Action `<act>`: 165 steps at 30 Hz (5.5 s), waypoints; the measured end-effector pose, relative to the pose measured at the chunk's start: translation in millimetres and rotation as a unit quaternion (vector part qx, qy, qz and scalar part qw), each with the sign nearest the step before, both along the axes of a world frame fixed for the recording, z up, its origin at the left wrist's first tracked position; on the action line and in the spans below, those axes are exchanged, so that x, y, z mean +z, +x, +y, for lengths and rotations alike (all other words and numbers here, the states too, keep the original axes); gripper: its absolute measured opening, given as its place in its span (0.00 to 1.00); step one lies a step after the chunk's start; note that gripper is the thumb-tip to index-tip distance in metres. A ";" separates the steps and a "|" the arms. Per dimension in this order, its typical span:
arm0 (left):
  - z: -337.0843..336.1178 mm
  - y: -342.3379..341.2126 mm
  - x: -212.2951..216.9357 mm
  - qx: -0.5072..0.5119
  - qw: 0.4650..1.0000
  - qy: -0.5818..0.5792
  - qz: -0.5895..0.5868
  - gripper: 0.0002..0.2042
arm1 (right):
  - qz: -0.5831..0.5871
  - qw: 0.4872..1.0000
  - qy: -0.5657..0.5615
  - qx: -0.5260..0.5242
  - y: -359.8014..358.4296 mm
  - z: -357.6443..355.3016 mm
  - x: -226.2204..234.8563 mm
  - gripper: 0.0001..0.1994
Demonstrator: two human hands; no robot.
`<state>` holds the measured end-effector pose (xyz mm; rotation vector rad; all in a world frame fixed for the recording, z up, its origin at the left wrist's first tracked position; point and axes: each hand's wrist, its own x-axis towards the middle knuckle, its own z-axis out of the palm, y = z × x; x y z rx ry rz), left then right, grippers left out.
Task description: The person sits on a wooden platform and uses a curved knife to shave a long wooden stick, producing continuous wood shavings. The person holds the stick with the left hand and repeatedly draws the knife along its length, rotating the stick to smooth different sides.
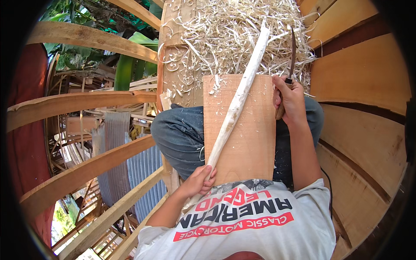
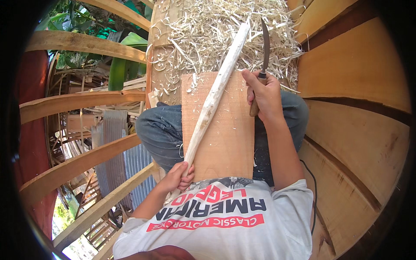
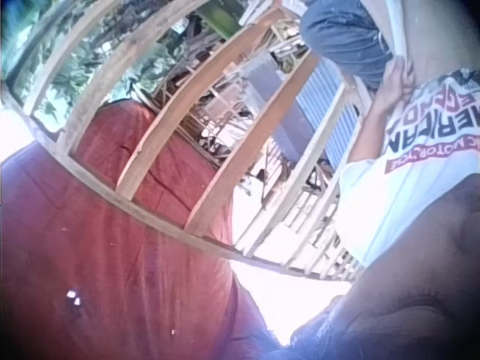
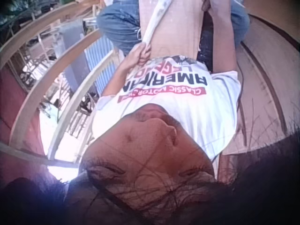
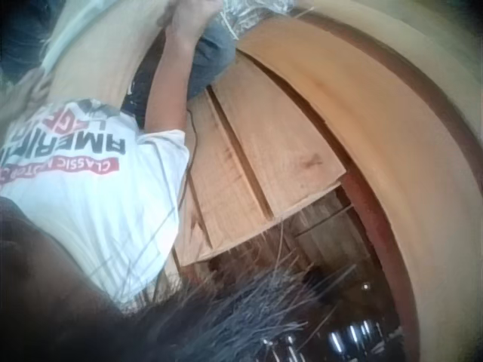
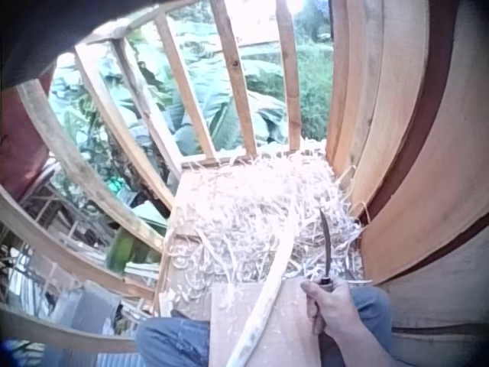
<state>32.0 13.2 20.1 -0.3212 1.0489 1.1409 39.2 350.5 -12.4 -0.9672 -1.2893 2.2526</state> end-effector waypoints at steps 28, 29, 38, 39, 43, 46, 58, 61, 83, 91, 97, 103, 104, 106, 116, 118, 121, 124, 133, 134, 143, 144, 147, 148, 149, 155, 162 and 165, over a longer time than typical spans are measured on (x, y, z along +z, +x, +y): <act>36.8 -7.0 8.9 -0.082 0.850 -0.026 0.519 0.12 | -0.164 0.739 0.573 0.313 39.2 -46.2 18.6 0.22; 38.3 -7.2 10.6 -0.078 0.844 -0.023 0.530 0.12 | -0.168 0.743 0.575 0.299 38.0 -48.2 20.0 0.23; 48.0 -0.2 20.1 -0.094 0.799 -0.043 0.592 0.11 | -0.176 0.673 0.683 0.224 34.0 -51.8 27.7 0.27; 48.1 0.8 19.3 -0.098 0.796 -0.042 0.596 0.12 | -0.185 0.661 0.695 0.214 32.6 -48.8 27.1 0.27; 50.2 4.2 17.2 -0.107 0.791 -0.041 0.601 0.12 | -0.203 0.637 0.720 0.187 32.5 -40.9 20.0 0.28; 49.4 7.9 16.5 -0.112 0.793 -0.043 0.597 0.11 | -0.227 0.629 0.725 0.166 31.3 -29.8 14.2 0.28; 46.2 22.2 18.4 -0.124 0.819 -0.029 0.560 0.11 | -0.355 0.729 0.586 -0.003 31.2 47.3 39.5 0.30; 50.3 11.1 20.9 -0.089 0.824 -0.021 0.559 0.12 | -0.262 0.730 0.624 0.094 42.0 15.2 42.1 0.28; 62.8 7.9 45.6 -0.072 0.803 -0.019 0.591 0.11 | -0.135 0.652 0.729 0.157 36.9 -43.5 41.7 0.31; 61.2 14.5 45.0 -0.077 0.822 -0.004 0.565 0.11 | -0.159 0.649 0.739 0.084 27.6 -12.7 30.9 0.33; 47.8 25.0 35.4 -0.089 0.844 0.030 0.529 0.12 | -0.331 0.779 0.525 -0.084 28.9 64.0 41.2 0.33; 44.6 -0.3 26.6 0.075 0.954 0.062 0.283 0.20 | -0.197 0.722 0.652 0.120 52.9 -8.7 35.3 0.29; 45.0 -4.8 24.6 0.078 0.957 0.062 0.271 0.22 | -0.150 0.741 0.641 0.133 53.1 -29.2 34.0 0.28; 47.7 -10.0 28.4 0.077 0.962 0.064 0.253 0.21 | -0.127 0.739 0.638 0.176 52.6 -55.2 36.5 0.28; 55.9 4.5 35.5 0.015 0.923 0.041 0.381 0.22 | -0.126 0.687 0.697 0.164 27.7 -51.9 30.3 0.32; 57.9 5.7 36.7 -0.005 0.906 0.055 0.420 0.21 | -0.125 0.676 0.712 0.146 26.6 -46.7 28.6 0.34; 56.7 12.9 34.2 -0.028 0.891 0.067 0.448 0.21 | -0.130 0.702 0.698 0.048 21.2 -32.6 17.4 0.35; 59.4 12.6 35.4 -0.035 0.886 0.063 0.459 0.22 | -0.160 0.662 0.731 0.040 18.0 -10.1 17.5 0.35; 61.4 9.8 41.0 -0.029 0.886 0.074 0.457 0.22 | -0.127 0.635 0.762 -0.019 5.7 4.7 20.8 0.36; 60.5 9.5 41.3 -0.027 0.887 0.074 0.456 0.22 | -0.121 0.641 0.758 -0.020 4.3 4.0 22.7 0.35; 47.9 -4.4 24.3 0.039 0.969 0.068 0.234 0.21 | -0.144 0.870 0.387 0.270 32.3 -43.1 52.3 0.16; 48.1 -5.9 24.7 0.049 0.975 0.082 0.199 0.21 | -0.068 0.904 0.309 0.286 41.2 -43.5 55.4 0.16; 44.5 -11.6 19.0 0.055 0.980 0.121 0.148 0.21 | 0.005 0.935 0.070 0.348 59.6 -39.7 74.9 0.19; 46.6 -14.9 18.7 0.053 0.980 0.132 0.140 0.21 | 0.015 0.929 0.012 0.370 63.8 -34.8 79.3 0.18; 49.3 -18.6 18.1 0.052 0.979 0.143 0.133 0.21 | 0.006 0.923 0.006 0.385 66.6 -29.8 78.9 0.17; 53.1 -19.0 17.1 0.018 0.974 0.188 0.123 0.22 | -0.006 0.907 0.025 0.420 72.9 -22.1 71.5 0.12; 47.1 -16.5 18.3 0.014 0.974 0.195 0.117 0.23 | 0.014 0.922 0.023 0.387 66.7 -19.6 72.0 0.09; 46.5 -15.4 19.1 0.010 0.974 0.195 0.116 0.23 | -0.013 0.953 0.003 0.303 65.1 -26.3 76.8 0.08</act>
